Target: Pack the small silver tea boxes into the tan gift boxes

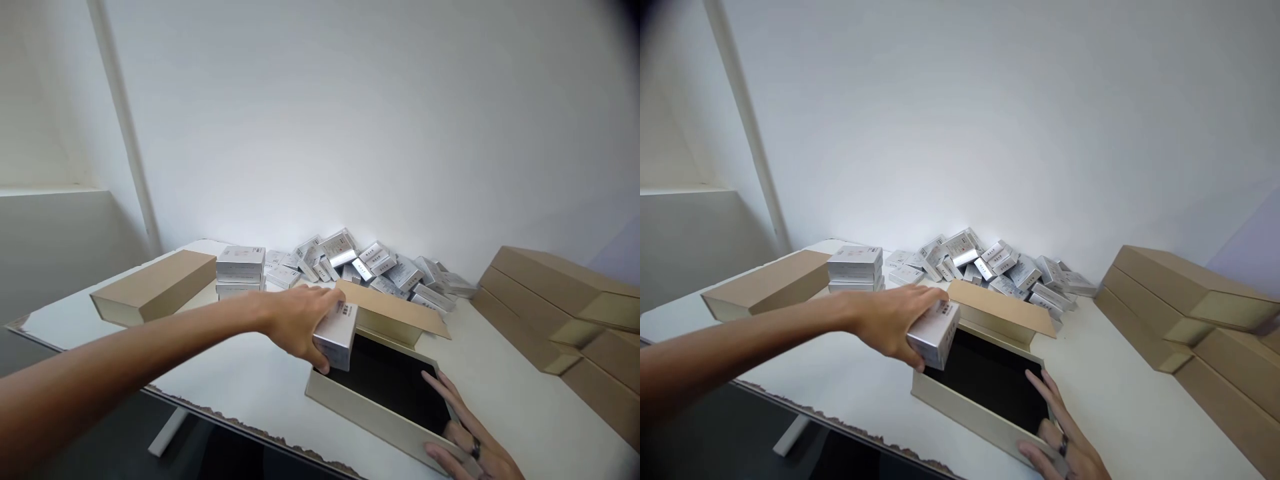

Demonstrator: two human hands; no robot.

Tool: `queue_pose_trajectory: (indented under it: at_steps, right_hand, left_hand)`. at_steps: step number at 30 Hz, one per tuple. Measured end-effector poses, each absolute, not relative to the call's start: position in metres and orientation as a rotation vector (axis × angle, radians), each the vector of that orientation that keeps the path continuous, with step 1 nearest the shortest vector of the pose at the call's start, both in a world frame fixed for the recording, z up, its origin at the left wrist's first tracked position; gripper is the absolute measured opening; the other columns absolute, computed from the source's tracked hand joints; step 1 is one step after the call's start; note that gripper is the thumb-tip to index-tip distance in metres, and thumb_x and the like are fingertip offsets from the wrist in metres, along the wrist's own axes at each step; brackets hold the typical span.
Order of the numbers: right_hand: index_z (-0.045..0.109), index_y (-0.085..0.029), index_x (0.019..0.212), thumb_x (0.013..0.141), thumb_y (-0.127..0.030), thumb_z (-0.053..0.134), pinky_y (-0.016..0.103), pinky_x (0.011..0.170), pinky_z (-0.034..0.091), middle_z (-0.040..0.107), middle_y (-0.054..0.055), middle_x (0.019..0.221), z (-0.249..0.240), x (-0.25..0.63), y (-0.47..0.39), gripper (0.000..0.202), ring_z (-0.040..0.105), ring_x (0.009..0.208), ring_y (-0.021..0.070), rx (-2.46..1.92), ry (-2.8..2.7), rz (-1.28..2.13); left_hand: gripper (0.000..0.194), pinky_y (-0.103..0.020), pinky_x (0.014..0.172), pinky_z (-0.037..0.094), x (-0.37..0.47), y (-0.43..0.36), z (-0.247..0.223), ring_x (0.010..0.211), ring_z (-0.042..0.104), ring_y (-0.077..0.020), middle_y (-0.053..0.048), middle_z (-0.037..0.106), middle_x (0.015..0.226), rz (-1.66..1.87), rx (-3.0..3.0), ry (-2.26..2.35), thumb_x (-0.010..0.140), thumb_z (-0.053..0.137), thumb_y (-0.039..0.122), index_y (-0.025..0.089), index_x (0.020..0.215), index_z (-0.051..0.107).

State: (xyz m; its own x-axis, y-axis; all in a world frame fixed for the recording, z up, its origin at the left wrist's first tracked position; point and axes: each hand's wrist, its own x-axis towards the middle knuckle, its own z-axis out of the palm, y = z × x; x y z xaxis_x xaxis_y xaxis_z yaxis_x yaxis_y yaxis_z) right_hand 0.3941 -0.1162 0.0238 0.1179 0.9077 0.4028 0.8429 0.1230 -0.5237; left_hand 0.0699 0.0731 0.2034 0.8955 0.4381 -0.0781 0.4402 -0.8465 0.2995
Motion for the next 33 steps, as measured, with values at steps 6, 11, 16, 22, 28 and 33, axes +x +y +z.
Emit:
queue_pose_trajectory:
  at_steps: [6,11,16,22,28,33]
  right_hand:
    - [0.069,-0.021,0.126,0.090,-0.048,0.064,0.047,0.109,0.042,0.048,0.010,0.153,0.032,0.393,-0.123,0.045,0.042,0.143,0.0311,-1.723,-1.725,0.144]
    - [0.074,-0.021,0.074,0.090,-0.052,0.062,0.052,0.116,0.033,0.046,0.006,0.155,0.036,0.380,-0.124,0.037,0.037,0.146,0.0341,-1.730,-1.673,0.173]
    - [0.071,-0.022,0.068,0.091,-0.052,0.061,0.057,0.119,0.028,0.046,0.003,0.156,0.034,0.375,-0.126,0.039,0.035,0.148,0.0345,-1.734,-1.647,0.177]
    - [0.065,-0.021,0.066,0.096,-0.040,0.059,0.053,0.116,0.040,0.045,0.003,0.157,0.029,0.374,-0.132,0.035,0.034,0.149,0.0337,-1.710,-1.735,0.099]
    - [0.065,-0.022,0.068,0.096,-0.035,0.060,0.051,0.115,0.045,0.045,0.002,0.156,0.032,0.370,-0.134,0.031,0.033,0.149,0.0330,-1.712,-1.729,0.099]
    - [0.066,-0.023,0.067,0.095,-0.037,0.061,0.051,0.113,0.047,0.049,0.000,0.153,0.029,0.370,-0.134,0.031,0.036,0.148,0.0338,-1.705,-1.705,0.061]
  left_hand:
    - [0.080,-0.050,0.098,0.047,0.104,0.063,0.179,0.106,0.059,-0.0311,-0.016,0.063,0.120,0.008,2.881,0.532,0.072,0.071,0.066,0.014,0.129,0.049]
    - [0.080,-0.052,0.102,0.045,0.137,0.065,0.168,0.111,0.059,-0.0342,-0.018,0.062,0.127,0.015,3.023,0.451,0.076,0.071,0.062,0.011,0.133,0.047]
    - [0.091,-0.052,0.094,0.049,0.152,0.078,0.150,0.116,0.059,-0.0409,-0.021,0.061,0.132,-0.385,2.823,0.547,0.069,0.072,0.068,0.013,0.136,0.045]
    - [0.095,-0.042,0.078,0.049,0.146,0.082,0.153,0.096,0.065,-0.0338,-0.014,0.068,0.118,-0.272,2.747,0.645,0.069,0.062,0.083,0.020,0.138,0.043]
    - [0.096,-0.045,0.084,0.049,0.153,0.074,0.136,0.105,0.065,-0.0395,-0.018,0.065,0.126,-0.329,2.906,0.529,0.080,0.059,0.078,0.024,0.154,0.034]
    - [0.097,-0.053,0.088,0.048,0.165,0.078,0.134,0.117,0.059,-0.0463,-0.017,0.057,0.142,-0.605,2.675,0.584,0.079,0.047,0.087,0.041,0.159,0.019]
